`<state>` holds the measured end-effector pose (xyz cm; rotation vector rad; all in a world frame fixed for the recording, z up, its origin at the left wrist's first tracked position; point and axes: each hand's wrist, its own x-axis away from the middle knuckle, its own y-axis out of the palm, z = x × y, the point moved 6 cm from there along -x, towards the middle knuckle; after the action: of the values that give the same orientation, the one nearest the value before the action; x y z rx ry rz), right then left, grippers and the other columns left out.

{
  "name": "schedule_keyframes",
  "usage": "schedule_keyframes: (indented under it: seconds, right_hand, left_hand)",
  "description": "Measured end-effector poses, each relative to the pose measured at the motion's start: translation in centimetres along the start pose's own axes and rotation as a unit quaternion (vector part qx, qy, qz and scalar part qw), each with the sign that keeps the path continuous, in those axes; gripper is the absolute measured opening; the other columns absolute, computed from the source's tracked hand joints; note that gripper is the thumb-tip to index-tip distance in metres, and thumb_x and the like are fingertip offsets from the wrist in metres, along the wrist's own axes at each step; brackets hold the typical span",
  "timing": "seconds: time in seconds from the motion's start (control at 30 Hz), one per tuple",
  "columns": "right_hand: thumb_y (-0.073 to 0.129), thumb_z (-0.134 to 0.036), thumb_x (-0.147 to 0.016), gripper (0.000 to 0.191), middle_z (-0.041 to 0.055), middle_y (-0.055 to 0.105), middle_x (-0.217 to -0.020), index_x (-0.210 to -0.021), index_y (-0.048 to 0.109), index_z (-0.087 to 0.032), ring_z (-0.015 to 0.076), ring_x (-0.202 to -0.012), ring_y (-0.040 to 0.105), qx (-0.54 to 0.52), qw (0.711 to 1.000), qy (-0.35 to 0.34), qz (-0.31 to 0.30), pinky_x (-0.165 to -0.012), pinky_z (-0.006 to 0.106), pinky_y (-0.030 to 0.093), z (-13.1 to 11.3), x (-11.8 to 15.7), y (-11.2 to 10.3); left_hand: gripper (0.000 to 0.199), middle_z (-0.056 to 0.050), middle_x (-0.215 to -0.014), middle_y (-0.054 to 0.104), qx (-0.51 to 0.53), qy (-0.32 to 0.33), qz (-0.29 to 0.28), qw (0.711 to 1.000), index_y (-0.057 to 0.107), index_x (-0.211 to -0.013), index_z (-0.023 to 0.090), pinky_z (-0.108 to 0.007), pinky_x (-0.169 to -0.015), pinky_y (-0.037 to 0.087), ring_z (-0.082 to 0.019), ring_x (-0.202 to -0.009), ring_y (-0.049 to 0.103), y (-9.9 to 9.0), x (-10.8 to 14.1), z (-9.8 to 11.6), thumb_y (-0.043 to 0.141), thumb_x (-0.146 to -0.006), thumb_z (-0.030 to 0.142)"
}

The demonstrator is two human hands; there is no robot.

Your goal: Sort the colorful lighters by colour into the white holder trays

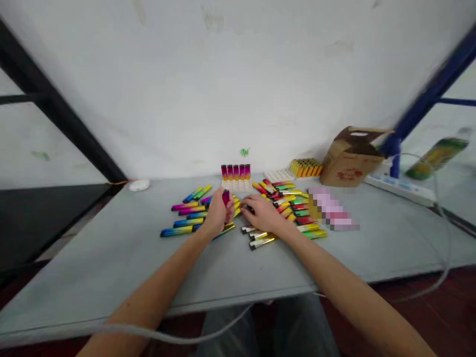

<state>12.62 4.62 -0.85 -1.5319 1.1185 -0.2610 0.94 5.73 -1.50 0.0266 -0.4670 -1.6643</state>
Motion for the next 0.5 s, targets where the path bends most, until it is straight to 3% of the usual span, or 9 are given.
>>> schedule_keyframes:
  seconds: [0.5]
  right_hand:
    - [0.050,-0.027,-0.094,0.022,0.0104,0.066,-0.097,-0.097,0.066,-0.013,0.0193,-0.095,0.059,0.013,1.000,-0.009,0.001,-0.089,0.032,0.044,0.14,-0.06,0.01]
  left_hand:
    - [0.073,0.008,-0.040,0.021,0.051,-0.003,-0.010,0.999,0.036,-0.052,0.019,-0.015,-0.031,0.010,-0.003,-0.030,0.016,0.33,0.57,0.24,0.023,-0.074,0.088]
